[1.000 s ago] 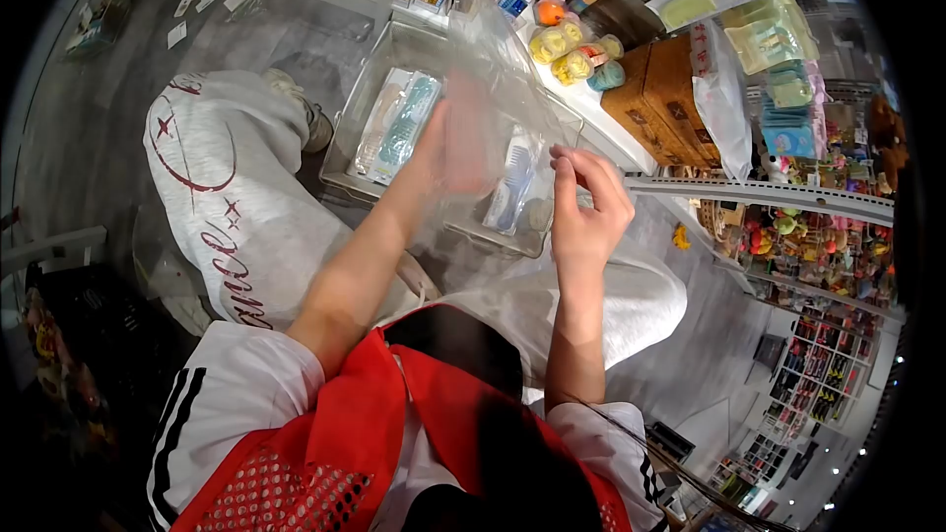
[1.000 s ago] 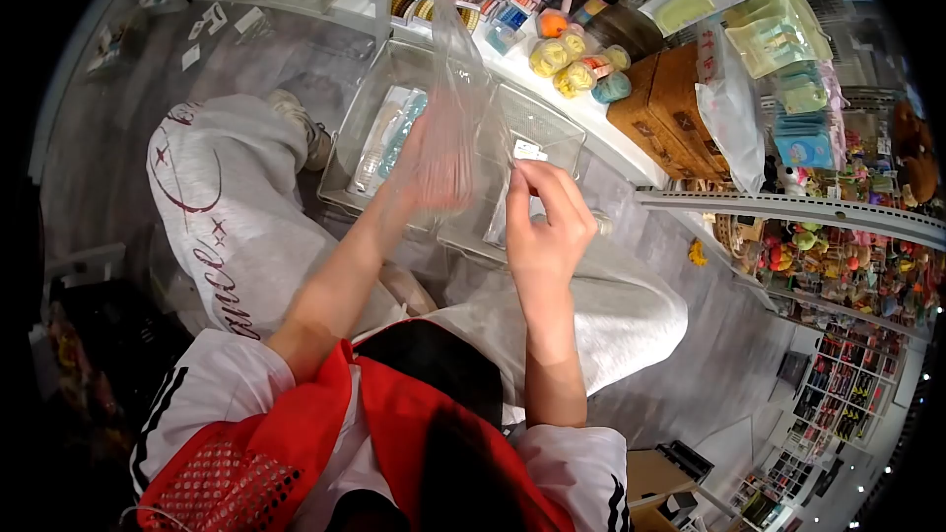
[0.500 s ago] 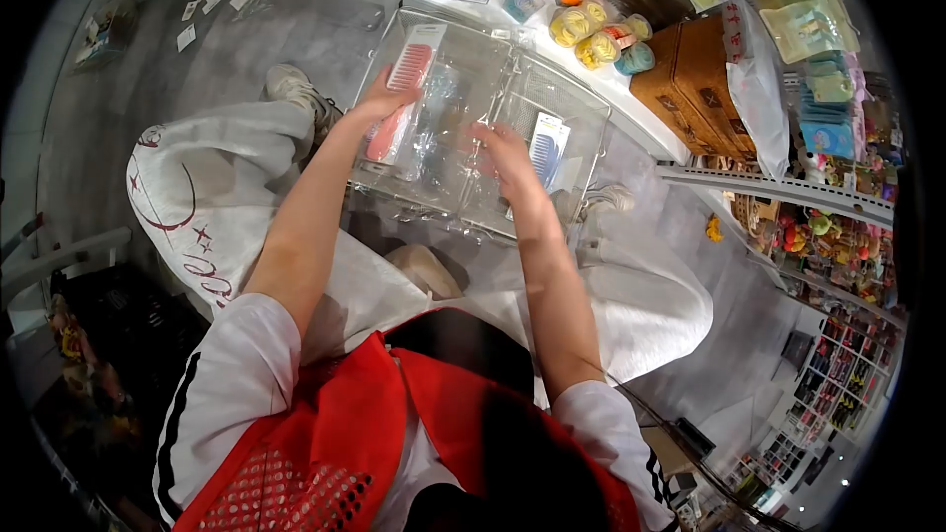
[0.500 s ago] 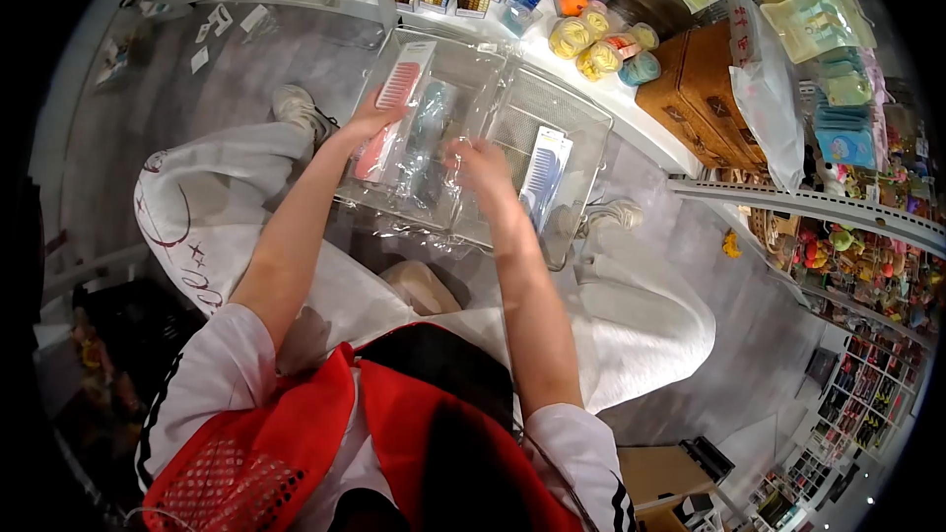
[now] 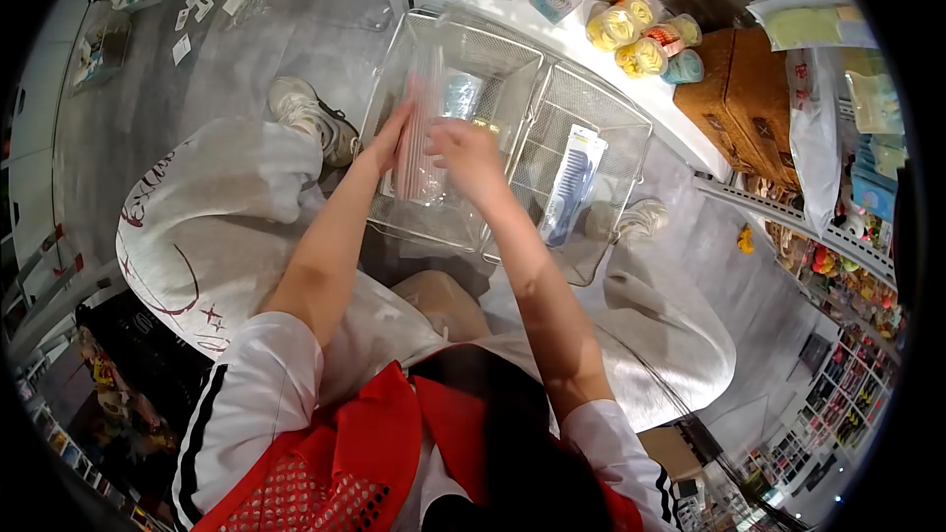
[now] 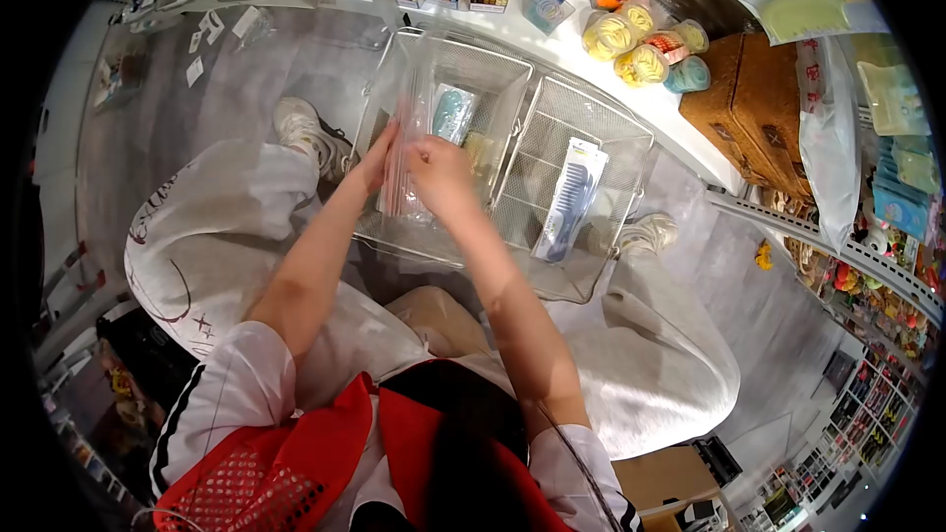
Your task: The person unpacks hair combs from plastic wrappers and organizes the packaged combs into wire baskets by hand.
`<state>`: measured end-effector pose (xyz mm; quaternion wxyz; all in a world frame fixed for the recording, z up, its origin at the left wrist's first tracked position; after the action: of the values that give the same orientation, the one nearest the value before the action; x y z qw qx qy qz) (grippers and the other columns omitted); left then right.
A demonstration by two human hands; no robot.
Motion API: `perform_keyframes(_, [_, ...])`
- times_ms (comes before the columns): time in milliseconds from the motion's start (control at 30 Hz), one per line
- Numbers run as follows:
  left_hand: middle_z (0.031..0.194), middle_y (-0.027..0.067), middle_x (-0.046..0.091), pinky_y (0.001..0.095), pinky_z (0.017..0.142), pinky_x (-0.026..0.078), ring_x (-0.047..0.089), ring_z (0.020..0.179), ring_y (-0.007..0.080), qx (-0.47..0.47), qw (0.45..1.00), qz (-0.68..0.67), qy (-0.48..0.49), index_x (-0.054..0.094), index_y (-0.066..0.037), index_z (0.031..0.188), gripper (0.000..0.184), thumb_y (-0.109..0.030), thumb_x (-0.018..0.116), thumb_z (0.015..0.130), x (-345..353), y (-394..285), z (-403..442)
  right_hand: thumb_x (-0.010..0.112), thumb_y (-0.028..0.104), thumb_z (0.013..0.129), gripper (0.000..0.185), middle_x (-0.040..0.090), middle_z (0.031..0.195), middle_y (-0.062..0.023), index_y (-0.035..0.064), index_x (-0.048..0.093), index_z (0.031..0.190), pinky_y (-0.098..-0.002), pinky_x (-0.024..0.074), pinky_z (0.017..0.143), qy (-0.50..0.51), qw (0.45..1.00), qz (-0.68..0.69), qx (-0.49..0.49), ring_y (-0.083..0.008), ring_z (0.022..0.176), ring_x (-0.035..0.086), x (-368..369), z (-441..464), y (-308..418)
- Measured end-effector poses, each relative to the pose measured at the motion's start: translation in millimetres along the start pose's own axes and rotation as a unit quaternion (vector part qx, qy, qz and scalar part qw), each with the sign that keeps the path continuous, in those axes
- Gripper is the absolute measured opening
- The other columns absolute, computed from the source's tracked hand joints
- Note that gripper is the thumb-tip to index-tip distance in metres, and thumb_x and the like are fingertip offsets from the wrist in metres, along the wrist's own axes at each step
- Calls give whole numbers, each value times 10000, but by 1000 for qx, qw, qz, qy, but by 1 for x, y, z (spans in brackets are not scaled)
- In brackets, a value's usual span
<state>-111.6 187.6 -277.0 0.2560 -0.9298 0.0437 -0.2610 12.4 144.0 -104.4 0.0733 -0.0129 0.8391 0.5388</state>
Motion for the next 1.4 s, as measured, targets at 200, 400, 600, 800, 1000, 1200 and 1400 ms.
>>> perform_keyframes(200, [1098,90,547,354,840,442,531,997,208,18,998,-49,18,453,-79,1218,628,-570,415,829,9,-13,-17,580,172,798,208,626,709,-127,-33,615,795,-261,461,498,-29,986,-149,-64,-159,558,611,8,1,22])
perform_keyframes(400, [1040,89,571,351,799,461,559,930,200,9,994,-100,39,473,-52,1178,567,-504,469,834,6,-15,-3,597,153,774,213,562,544,-110,-19,553,656,-285,430,447,-116,985,-112,-54,-172,470,578,-10,-20,19])
perform_keyframes(600, [1033,89,585,335,802,447,565,931,213,188,923,272,-198,446,-17,1178,581,-374,627,757,-5,-43,7,560,176,813,253,565,520,-128,-39,575,680,-295,458,461,-150,979,-136,23,-199,459,603,-49,-38,-31])
perform_keyframes(800, [1053,151,578,351,846,421,560,971,287,226,854,387,-263,429,-45,1207,656,-383,664,696,13,-40,-2,525,210,831,318,569,523,-149,-48,584,655,-321,473,496,-160,973,86,144,-234,432,571,-62,-59,-90])
perform_keyframes(1000, [1178,205,433,373,896,372,445,1072,333,342,747,478,-312,323,28,1267,686,-255,646,733,31,-48,-14,661,256,728,485,518,1043,-189,-36,472,1066,-404,441,806,-433,825,-314,183,-339,970,497,-177,-62,-213])
perform_keyframes(1200, [1154,160,466,341,892,365,444,1076,282,567,605,515,-218,421,-23,1194,435,-123,565,796,163,-82,-70,717,321,660,755,406,1187,-158,-23,327,1207,-419,385,893,-418,781,-342,314,-324,1091,407,-162,-64,-264])
perform_keyframes(1400, [968,115,575,303,747,444,563,819,194,417,774,476,18,444,-5,1121,368,-106,572,791,265,67,10,684,265,671,722,357,1219,-186,-34,332,1226,-436,303,953,-384,818,-248,350,-341,1133,351,-168,-70,-258])
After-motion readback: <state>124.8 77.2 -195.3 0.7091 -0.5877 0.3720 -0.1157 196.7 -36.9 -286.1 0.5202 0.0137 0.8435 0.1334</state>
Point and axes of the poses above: each hand's wrist, its own z-axis towards the middle knuckle, its own x-axis out of the palm, y = z × x, the point moved 6 cm from there along z, towards the middle knuckle
